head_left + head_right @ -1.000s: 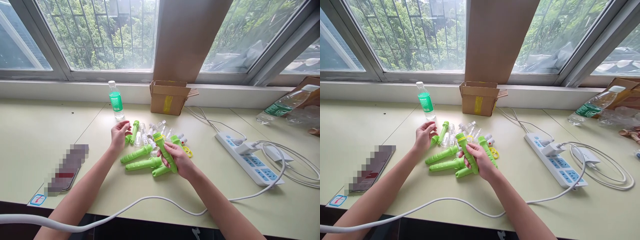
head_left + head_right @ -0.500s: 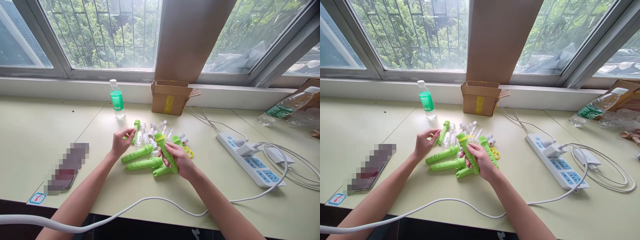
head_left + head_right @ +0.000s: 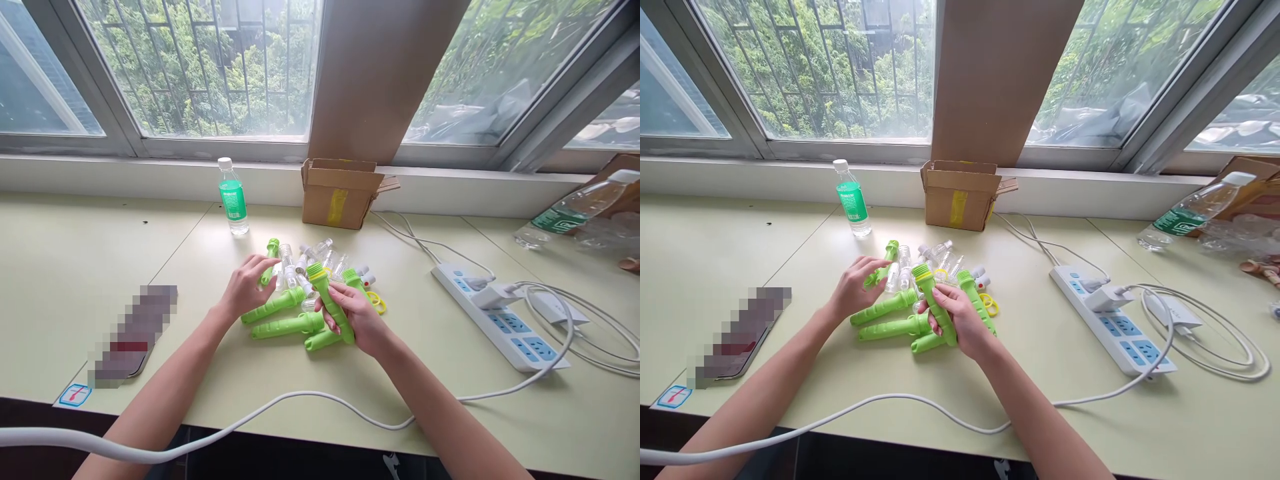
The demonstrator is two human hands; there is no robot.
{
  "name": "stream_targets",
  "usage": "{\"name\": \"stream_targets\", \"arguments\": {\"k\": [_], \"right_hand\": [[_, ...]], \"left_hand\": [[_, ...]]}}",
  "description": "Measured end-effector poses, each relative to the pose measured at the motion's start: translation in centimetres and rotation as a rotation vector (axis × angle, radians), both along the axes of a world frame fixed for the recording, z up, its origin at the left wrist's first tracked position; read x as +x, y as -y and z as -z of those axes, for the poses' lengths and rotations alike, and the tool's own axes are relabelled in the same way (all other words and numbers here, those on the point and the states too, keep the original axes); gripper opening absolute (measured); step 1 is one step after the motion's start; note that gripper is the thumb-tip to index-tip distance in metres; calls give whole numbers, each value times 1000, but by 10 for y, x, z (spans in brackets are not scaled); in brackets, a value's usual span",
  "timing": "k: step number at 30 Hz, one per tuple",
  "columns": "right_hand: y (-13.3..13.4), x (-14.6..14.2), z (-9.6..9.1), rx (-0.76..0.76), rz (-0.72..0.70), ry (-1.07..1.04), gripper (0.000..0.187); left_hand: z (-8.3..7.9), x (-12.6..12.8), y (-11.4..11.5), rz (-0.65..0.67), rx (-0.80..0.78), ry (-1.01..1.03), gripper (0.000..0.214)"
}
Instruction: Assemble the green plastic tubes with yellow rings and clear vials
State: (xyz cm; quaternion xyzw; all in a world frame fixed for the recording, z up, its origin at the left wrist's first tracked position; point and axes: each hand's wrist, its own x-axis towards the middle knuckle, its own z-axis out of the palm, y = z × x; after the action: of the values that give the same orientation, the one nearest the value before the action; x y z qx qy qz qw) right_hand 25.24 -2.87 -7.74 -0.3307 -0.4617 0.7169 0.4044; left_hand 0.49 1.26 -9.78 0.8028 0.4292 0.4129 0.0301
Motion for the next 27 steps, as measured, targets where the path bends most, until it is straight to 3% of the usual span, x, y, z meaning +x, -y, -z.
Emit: {"name": "stream_targets", "arguments": {"k": [4, 9, 17, 27], "right_hand": [[0, 0, 0, -1, 2, 7, 25], [-1, 1, 1, 4, -8, 4, 24], [-1, 0, 1, 1, -5, 16, 26], [1, -1, -1, 42, 1, 52, 26]], "left_hand": [[-1, 3, 4, 59, -45, -219, 48], [9, 0, -2, 75, -95, -310, 50], [13, -2, -7, 50, -5, -275, 37], [4, -1, -1, -120, 198, -100, 21]]}}
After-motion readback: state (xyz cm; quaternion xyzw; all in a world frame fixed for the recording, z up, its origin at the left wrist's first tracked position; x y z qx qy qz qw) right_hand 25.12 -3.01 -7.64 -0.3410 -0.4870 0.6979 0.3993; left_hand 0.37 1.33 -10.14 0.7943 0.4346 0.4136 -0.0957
